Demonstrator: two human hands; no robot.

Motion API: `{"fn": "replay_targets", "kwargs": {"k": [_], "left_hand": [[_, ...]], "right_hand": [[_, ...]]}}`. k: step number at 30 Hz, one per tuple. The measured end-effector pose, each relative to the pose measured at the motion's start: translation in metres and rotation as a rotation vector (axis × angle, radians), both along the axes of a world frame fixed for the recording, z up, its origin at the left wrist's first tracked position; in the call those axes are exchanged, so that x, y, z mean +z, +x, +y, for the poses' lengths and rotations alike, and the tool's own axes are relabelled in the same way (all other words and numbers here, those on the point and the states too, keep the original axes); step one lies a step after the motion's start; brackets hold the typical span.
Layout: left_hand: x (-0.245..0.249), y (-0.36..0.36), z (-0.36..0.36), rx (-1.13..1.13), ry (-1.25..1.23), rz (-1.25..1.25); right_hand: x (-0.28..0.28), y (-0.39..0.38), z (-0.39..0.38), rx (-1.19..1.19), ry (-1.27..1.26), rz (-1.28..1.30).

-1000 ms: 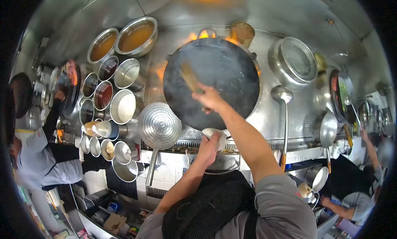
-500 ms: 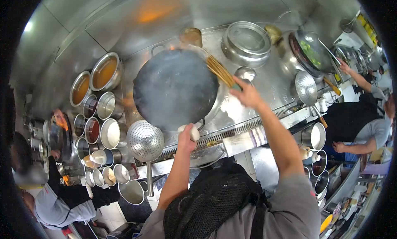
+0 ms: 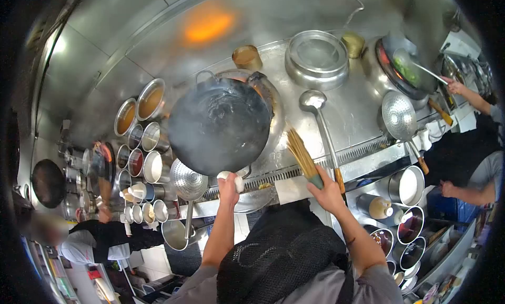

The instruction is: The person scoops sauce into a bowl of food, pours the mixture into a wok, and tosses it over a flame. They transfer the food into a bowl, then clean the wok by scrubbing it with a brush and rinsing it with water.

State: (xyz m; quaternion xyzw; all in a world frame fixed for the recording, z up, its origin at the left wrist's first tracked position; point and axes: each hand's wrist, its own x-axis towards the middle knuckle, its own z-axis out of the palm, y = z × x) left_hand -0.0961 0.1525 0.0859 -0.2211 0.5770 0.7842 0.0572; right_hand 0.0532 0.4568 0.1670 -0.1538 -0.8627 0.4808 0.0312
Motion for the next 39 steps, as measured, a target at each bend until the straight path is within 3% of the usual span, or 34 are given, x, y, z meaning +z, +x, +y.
{"fn": "replay_targets", "kwargs": {"k": [2,4,6,7,9,13,17,20,22,25,27,28,29,31,33,35,39], "left_hand": [[-0.01,0.006,-0.003,-0.037,-0.158,0.065],[0.008,0.012,0.01,-0.009,-0.252,0.094],[0.034,0.018,0.028,0.036,-0.437,0.126],[0.03,0.018,0.031,0.024,-0.445,0.123],[0.018,0.016,0.033,0.083,-0.716,0.223],[0.06,0.03,0.055,0.027,-0.868,0.345],[0.047,0.033,0.051,-0.012,-1.014,0.361],[0.047,0.033,0.048,-0.07,-1.048,0.481],[0.041,0.03,0.039,-0.133,-1.332,0.674],[0.041,0.019,0.029,-0.186,-1.341,0.722],[0.041,0.014,0.023,-0.225,-1.355,0.706],[0.04,0.011,0.021,-0.222,-1.335,0.679],[0.04,0.006,0.019,-0.213,-1.316,0.658],[0.035,0.0,0.009,-0.177,-1.347,0.669],[0.035,-0.005,-0.002,-0.174,-1.057,0.591],[0.031,-0.007,-0.007,-0.168,-0.967,0.572],[0.034,-0.016,0.0,-0.068,-0.809,0.41]], "right_hand": [[0.024,-0.032,-0.009,0.075,-0.192,-0.135],[0.05,-0.068,-0.028,0.141,-0.561,-0.239],[0.052,-0.104,-0.051,0.174,-0.814,-0.227],[0.047,-0.121,-0.064,0.186,-0.969,-0.233],[0.055,-0.152,-0.078,0.293,-1.161,-0.318],[0.065,-0.183,-0.092,0.284,-1.115,-0.283],[0.078,-0.177,-0.058,0.331,-1.241,-0.251],[0.082,-0.159,-0.027,0.341,-1.326,-0.254],[0.087,-0.149,-0.012,0.331,-1.41,-0.258],[0.096,-0.136,-0.018,0.337,-1.435,-0.249],[0.091,-0.121,-0.057,0.269,-0.948,-0.137],[0.062,-0.113,-0.074,0.369,-0.745,0.049],[0.032,-0.104,-0.085,0.369,-0.739,0.057],[-0.019,-0.089,-0.092,0.504,0.043,0.358],[-0.038,-0.099,-0.062,0.548,0.379,-0.021],[-0.06,-0.151,-0.016,0.395,0.571,-0.242],[-0.009,-0.234,0.04,0.189,0.771,0.021]]}}
